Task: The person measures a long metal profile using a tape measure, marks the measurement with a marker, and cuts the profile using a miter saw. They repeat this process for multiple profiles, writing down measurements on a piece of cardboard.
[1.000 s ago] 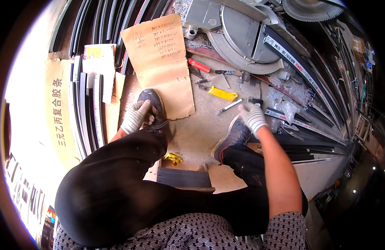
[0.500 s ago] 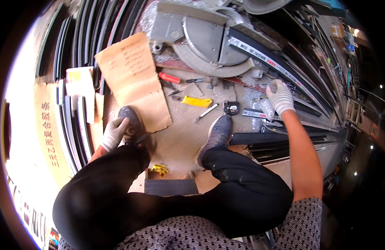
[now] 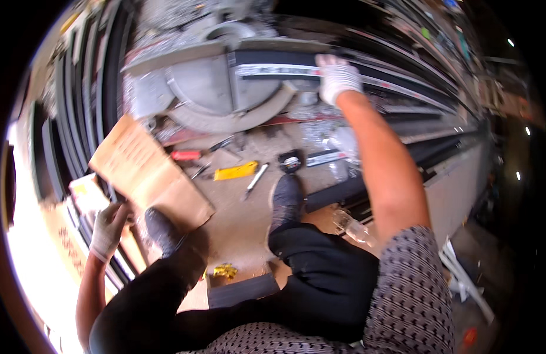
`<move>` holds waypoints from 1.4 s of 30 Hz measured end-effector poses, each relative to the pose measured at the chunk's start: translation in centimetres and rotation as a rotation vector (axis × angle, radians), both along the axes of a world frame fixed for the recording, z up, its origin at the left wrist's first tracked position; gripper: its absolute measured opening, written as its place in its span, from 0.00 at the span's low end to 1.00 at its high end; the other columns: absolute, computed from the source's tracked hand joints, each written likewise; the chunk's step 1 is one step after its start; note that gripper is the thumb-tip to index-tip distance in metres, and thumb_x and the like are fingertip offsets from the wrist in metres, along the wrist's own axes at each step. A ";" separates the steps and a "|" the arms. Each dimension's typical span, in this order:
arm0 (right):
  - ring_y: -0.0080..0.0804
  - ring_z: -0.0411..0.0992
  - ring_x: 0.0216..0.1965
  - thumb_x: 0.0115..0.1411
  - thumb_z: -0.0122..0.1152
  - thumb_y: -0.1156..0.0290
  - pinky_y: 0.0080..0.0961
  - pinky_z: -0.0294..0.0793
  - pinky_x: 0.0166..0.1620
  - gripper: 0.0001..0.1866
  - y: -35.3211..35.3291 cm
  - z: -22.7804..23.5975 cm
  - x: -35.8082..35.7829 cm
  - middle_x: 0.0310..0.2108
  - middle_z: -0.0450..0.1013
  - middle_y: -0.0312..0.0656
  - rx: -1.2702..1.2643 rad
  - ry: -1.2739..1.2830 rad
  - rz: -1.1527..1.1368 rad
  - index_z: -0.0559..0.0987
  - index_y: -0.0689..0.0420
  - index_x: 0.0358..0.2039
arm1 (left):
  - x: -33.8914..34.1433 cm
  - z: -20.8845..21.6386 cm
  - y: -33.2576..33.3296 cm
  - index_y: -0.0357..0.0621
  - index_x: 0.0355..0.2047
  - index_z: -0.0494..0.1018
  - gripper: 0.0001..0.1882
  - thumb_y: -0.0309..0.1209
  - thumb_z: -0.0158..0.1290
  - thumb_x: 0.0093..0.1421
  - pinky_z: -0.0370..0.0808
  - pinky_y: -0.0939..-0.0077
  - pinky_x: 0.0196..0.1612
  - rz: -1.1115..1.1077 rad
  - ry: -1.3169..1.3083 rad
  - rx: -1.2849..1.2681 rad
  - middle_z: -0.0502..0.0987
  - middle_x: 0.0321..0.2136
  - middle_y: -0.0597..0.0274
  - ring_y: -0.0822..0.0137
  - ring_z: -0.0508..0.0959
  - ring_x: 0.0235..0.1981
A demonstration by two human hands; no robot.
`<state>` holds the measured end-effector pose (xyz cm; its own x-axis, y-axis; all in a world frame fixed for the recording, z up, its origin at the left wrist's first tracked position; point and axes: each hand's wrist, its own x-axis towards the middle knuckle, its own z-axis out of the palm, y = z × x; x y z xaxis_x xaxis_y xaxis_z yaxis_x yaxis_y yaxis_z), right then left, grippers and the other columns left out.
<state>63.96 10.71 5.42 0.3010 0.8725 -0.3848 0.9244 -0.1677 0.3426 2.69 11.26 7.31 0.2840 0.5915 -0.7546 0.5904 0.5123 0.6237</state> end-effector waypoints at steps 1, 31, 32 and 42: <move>0.50 0.71 0.59 0.52 0.65 0.71 0.48 0.74 0.59 0.35 -0.2 -1.2 1.4 0.60 0.70 0.50 0.095 0.010 0.064 0.68 0.53 0.63 | 0.8 0.4 0.7 0.31 0.43 0.77 0.13 0.32 0.54 0.71 0.76 0.80 0.38 -0.006 0.015 -0.023 0.80 0.32 0.64 0.75 0.79 0.34; 0.48 0.73 0.54 0.58 0.69 0.63 0.41 0.74 0.57 0.23 -1.4 1.3 1.4 0.50 0.75 0.47 -0.017 0.090 0.164 0.73 0.53 0.51 | 7.0 0.3 1.9 0.31 0.39 0.79 0.16 0.34 0.49 0.72 0.77 0.76 0.45 -0.265 -0.101 0.104 0.82 0.34 0.59 0.71 0.81 0.39; 0.47 0.73 0.54 0.57 0.70 0.63 0.41 0.74 0.57 0.23 -2.1 2.0 0.5 0.50 0.75 0.46 -0.010 0.109 0.190 0.73 0.53 0.51 | 7.2 0.0 1.7 0.32 0.43 0.79 0.16 0.35 0.49 0.72 0.78 0.76 0.45 -0.192 -0.160 0.064 0.82 0.35 0.59 0.71 0.81 0.38; 0.48 0.75 0.49 0.50 0.76 0.63 0.41 0.75 0.54 0.29 -7.0 4.4 -12.6 0.46 0.77 0.48 0.095 0.392 0.443 0.76 0.56 0.51 | 9.4 -1.2 -0.9 0.38 0.58 0.72 0.30 0.54 0.43 0.74 0.81 0.77 0.42 0.217 -0.694 -0.236 0.82 0.42 0.56 0.70 0.83 0.37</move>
